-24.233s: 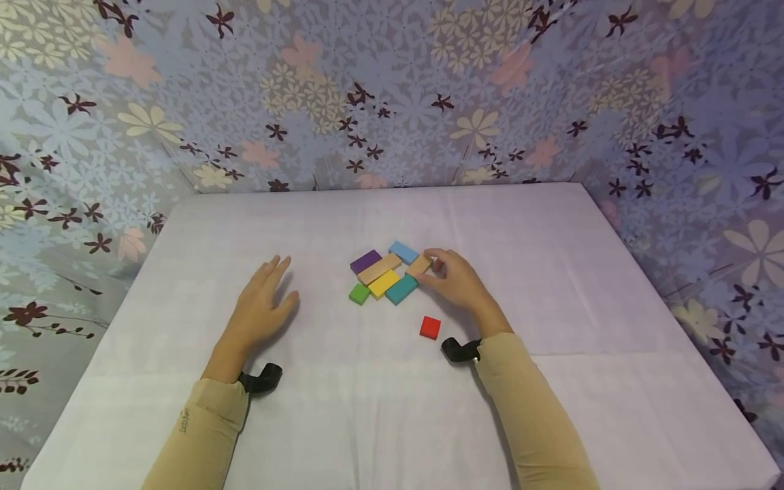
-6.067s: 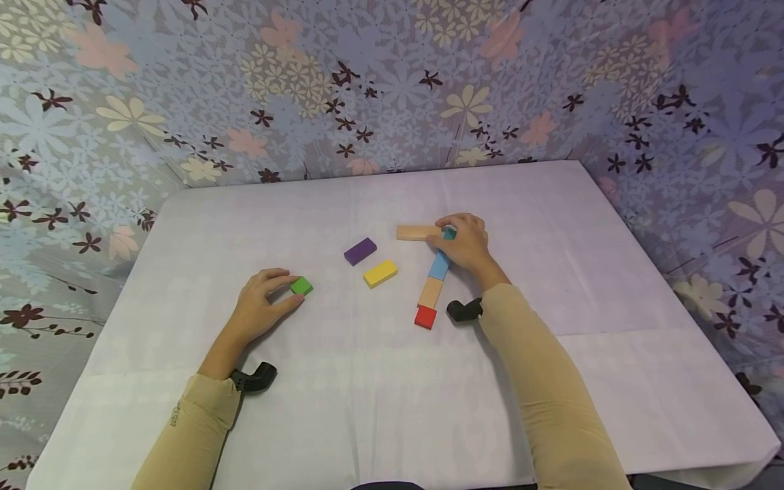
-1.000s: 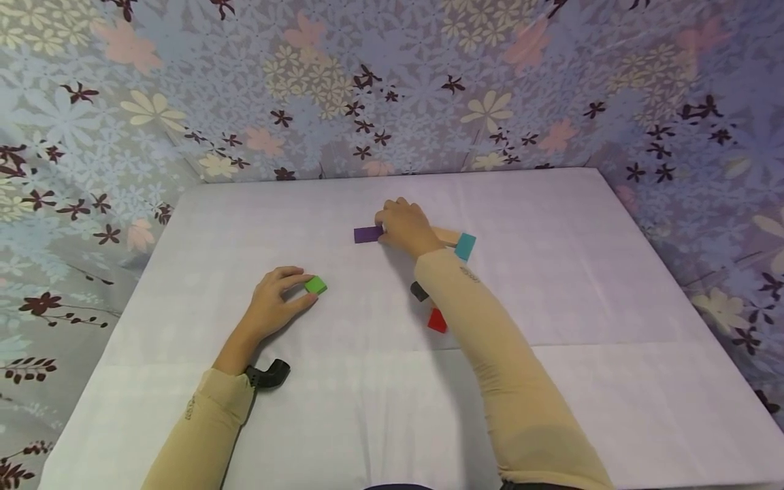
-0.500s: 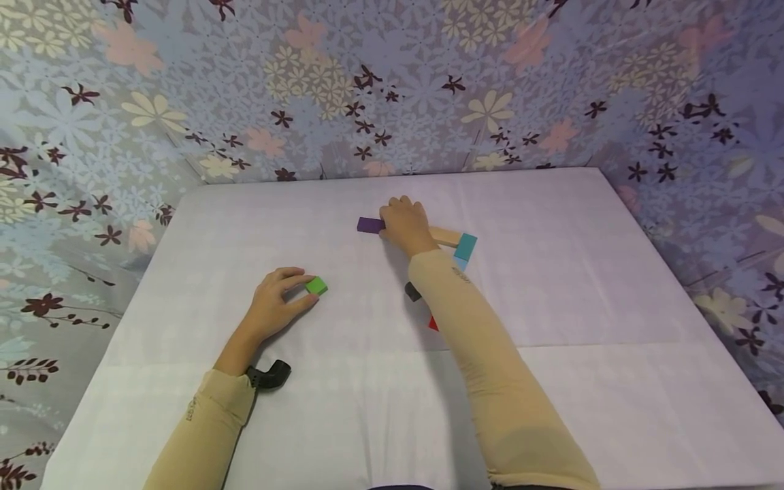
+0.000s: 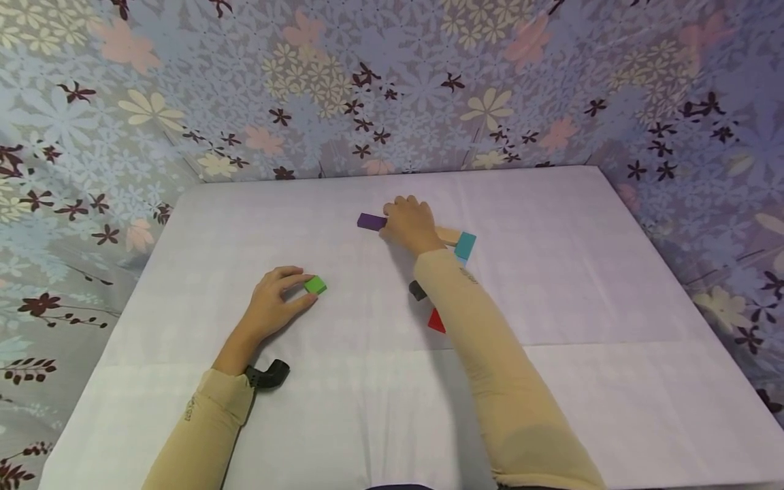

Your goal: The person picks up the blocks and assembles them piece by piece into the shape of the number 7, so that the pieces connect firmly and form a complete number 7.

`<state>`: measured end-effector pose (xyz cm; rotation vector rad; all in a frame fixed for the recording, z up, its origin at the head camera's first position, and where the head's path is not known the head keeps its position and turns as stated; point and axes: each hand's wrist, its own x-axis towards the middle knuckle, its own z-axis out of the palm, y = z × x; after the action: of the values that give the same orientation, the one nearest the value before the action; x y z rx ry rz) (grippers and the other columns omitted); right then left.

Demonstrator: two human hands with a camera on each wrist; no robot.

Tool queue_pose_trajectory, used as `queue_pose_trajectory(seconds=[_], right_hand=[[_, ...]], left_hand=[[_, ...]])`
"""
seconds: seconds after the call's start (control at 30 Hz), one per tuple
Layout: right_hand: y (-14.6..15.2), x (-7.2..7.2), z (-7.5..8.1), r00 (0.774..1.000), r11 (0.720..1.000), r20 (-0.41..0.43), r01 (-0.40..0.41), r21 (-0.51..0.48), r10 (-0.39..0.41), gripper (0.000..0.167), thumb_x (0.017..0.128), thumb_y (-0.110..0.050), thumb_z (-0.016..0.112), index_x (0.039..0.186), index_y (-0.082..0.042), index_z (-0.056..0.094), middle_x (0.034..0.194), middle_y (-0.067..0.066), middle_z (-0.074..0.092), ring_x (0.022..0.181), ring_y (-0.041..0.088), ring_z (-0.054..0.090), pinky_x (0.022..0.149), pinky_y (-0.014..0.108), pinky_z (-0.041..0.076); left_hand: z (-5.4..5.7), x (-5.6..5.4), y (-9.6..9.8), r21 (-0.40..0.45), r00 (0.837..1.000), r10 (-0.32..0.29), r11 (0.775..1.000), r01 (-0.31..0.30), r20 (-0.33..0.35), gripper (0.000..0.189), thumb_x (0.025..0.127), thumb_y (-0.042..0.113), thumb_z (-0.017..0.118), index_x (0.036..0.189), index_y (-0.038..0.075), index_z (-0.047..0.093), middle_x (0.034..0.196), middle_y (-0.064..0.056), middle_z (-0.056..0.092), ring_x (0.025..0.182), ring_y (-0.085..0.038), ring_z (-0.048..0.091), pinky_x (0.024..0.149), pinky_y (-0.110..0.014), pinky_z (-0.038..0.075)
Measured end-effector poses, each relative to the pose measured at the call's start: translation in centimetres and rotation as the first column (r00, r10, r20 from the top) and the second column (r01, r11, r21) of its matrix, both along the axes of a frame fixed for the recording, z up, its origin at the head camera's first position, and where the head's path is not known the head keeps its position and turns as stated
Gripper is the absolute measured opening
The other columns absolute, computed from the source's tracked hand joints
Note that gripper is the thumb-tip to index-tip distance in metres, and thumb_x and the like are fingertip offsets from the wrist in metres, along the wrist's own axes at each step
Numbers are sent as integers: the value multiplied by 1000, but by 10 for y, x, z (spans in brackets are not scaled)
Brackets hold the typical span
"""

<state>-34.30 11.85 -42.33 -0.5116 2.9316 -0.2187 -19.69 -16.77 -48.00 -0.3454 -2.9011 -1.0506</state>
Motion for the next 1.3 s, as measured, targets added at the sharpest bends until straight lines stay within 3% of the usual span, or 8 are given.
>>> queue_pose_trajectory(seconds=[0.27,0.47,0.7,0.87,1.03,1.17,1.3], right_hand=[[45,1,13,994,998,108,-13,-66,20,51,98,-44,60,140,-16,55,150,13,45,138,38,37,113,59,32],[83,4,11,979,978,194,105,-179,-70,54,98,-46,58,143,-17,52,155,12,38,146,37,28,118,59,25],[130,14,3,967,943,196,212,-255,-164,58,99,-45,58,146,-14,48,156,17,35,147,40,26,118,61,23],[150,18,-2,965,937,179,233,-260,-191,56,101,-43,55,146,-11,46,154,19,37,146,41,28,118,61,23],[157,22,-4,956,929,180,271,-253,-230,57,102,-45,50,148,-11,44,156,20,35,147,42,25,119,62,20],[160,24,-6,950,921,185,295,-254,-253,57,103,-45,48,148,-10,44,156,20,34,148,42,24,120,62,19],[165,25,-10,943,913,192,316,-258,-272,57,103,-45,47,148,-9,44,156,21,33,148,42,25,119,62,20]], left_hand=[[1,0,1,-8,1000,-2,1000,2,2,46,90,36,72,130,15,66,143,-12,52,136,-36,42,115,-58,26],[0,1,1,1,1000,-9,1000,9,22,47,88,38,74,127,13,68,144,-12,51,137,-36,40,115,-59,25],[5,7,9,5,999,-14,1000,14,52,45,86,41,76,119,10,72,140,-10,53,138,-34,40,114,-55,33],[10,27,37,-106,999,-12,994,8,-38,40,83,42,78,105,9,76,128,-9,61,126,-32,53,105,-49,45],[23,59,81,-226,990,-75,973,46,-119,35,79,44,82,89,11,78,106,-3,67,97,-22,63,81,-37,54],[30,79,113,-301,977,-179,944,136,-120,34,76,48,83,82,14,78,96,3,65,85,-15,59,68,-28,49],[31,86,142,-344,963,-260,913,220,-74,37,75,54,82,81,17,77,95,5,65,82,-13,55,64,-23,44]])
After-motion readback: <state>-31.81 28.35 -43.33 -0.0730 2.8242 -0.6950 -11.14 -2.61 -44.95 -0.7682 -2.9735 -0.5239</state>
